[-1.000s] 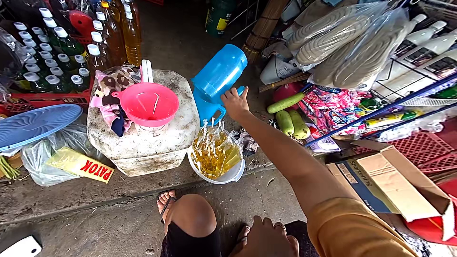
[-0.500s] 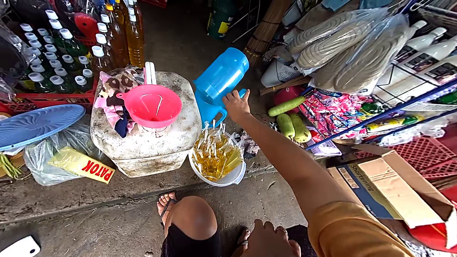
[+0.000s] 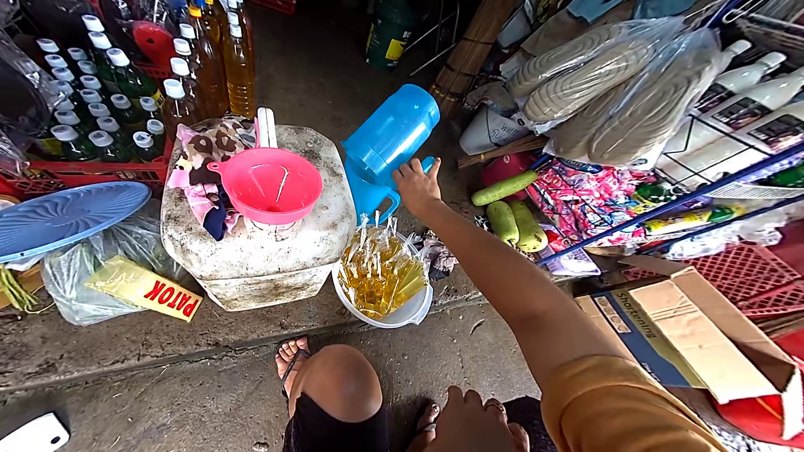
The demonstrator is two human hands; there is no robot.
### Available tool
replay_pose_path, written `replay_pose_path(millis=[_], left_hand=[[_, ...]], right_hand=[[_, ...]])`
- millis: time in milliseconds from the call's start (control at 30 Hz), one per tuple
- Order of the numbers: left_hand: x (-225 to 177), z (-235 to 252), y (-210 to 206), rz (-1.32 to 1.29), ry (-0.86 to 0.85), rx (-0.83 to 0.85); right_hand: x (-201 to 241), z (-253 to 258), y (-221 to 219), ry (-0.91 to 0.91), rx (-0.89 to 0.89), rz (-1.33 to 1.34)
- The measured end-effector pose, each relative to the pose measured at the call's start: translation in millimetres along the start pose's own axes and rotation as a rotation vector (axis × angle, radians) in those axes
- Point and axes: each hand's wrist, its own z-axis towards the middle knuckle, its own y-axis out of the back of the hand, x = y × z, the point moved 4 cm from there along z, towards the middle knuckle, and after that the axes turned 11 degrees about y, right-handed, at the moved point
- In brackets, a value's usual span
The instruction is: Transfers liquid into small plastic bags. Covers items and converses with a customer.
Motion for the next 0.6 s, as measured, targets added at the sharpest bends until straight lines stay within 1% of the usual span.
replay_pose_path(millis=[600], left_hand=[[0.0, 0.2, -0.1, -0.006, 0.01, 0.005]], right_hand=[[-1.0, 0.4, -1.0, -0.006, -0.002, 0.028]])
